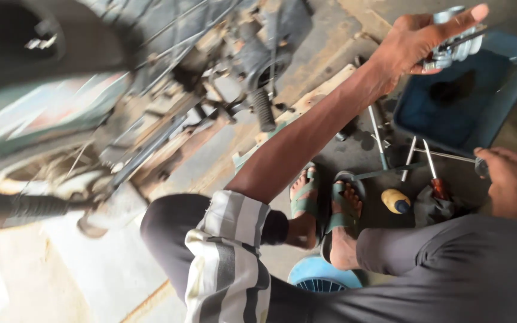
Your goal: The person sits on a low stool beside a motorcycle and works on its carburetor. They unscrew parts of the carburetor using a screwdriver, dip and rinse components in a blue tray of liquid, carry the carburetor to a parts area to fetch supplies, and wipe components on a printed sack.
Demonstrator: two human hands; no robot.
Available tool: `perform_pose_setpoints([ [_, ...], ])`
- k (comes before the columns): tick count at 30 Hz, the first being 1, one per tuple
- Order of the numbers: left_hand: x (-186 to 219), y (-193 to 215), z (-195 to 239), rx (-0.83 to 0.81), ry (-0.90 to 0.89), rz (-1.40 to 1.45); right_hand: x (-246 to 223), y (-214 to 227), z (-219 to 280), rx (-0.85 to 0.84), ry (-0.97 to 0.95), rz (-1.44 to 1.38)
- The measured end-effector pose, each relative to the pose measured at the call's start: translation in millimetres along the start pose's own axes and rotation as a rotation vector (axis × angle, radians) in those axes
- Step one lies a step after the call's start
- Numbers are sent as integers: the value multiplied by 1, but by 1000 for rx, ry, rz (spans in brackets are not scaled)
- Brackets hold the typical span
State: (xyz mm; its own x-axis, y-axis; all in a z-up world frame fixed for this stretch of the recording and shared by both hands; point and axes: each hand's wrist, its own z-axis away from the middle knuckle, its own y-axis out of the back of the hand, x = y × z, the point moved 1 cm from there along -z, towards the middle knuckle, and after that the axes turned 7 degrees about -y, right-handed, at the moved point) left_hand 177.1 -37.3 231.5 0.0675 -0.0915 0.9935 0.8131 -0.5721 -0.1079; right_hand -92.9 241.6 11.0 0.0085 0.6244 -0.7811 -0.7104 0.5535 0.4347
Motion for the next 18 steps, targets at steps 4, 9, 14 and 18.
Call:
perform_pose_setpoints([
  [4,35,17,50,86,-94,-80,-63,-26,71,-164,91,32],
  [9,74,34,113,104,156,-233,-71,-73,91,-457,411,458],
  [14,60,57,166,147,166,-180,-56,-125,118,-638,444,558],
  [18,28,82,222,180,82,-330,-37,-173,122,-719,561,715],
])
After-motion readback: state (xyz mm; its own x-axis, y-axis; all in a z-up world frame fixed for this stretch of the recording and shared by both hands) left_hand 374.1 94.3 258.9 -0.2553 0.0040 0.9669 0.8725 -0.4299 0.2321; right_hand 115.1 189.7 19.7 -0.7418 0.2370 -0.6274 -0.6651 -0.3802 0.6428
